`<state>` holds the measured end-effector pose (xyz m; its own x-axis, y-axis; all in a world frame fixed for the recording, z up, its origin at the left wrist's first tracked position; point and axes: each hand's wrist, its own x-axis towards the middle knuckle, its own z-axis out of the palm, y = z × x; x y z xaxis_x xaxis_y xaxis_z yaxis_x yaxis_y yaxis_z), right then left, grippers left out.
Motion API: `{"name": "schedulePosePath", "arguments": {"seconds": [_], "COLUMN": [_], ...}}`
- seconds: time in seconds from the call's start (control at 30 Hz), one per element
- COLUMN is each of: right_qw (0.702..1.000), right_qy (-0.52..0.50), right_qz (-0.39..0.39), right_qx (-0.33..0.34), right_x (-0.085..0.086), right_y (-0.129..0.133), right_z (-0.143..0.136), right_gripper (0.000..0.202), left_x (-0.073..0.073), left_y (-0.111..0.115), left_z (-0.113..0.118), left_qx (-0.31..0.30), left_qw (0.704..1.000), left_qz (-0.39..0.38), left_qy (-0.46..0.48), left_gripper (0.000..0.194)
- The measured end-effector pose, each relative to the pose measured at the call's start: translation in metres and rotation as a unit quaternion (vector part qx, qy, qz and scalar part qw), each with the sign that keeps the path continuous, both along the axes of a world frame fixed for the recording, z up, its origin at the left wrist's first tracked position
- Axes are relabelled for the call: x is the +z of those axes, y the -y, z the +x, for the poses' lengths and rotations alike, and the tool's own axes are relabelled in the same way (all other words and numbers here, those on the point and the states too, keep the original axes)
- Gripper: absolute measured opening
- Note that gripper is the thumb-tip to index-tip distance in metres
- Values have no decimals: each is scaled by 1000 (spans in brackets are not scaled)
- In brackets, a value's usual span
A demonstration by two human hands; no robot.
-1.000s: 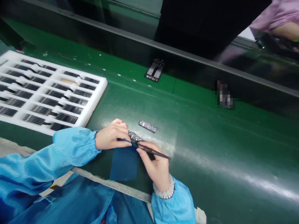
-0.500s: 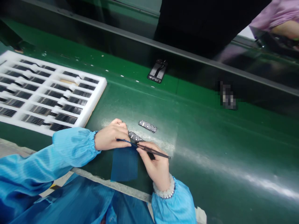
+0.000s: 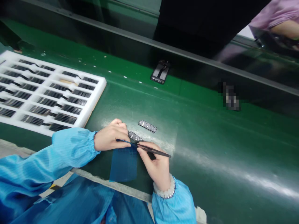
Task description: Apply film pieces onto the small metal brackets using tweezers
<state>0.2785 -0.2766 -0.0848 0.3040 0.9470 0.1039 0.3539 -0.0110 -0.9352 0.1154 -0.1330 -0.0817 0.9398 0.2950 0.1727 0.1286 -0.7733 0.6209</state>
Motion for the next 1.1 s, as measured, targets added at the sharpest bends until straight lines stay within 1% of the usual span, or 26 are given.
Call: {"name": "schedulePosePath", "arguments": {"seconds": [0.3,0.5,0.57,0.7,0.77,0.9,1.1], "right_qw": [1000,1000,999,987,978,969,964], "right_qy": [7,2,-11,-67,-103,-138,-144], "right_qz": [3,-13,-27,-70,-91,-109,-126], "right_qx": [-4,-10,-29,-125,-155,-173,-187], "right_x": [-1,3,5,2,-1,-5,-2], "right_y": [1,0,1,0,-2,-7,-5], "right_z": [-1,-3,-1,7,11,13,12], "right_gripper": [12,11,11,15,18,24,27], "left_x": [1,0,1,3,2,-1,-3], "left_y": [1,0,0,2,4,6,5], "left_z": [-1,-1,-1,-1,-2,-2,-2], "left_qx": [-3,-1,2,0,-13,-32,-30], "left_qw": [1000,1000,1000,999,998,995,995], "left_qz": [10,7,8,36,59,90,94], "left_qy": [-6,-9,-12,-14,-6,-4,10], "left_gripper": [20,25,25,24,23,21,19]}}
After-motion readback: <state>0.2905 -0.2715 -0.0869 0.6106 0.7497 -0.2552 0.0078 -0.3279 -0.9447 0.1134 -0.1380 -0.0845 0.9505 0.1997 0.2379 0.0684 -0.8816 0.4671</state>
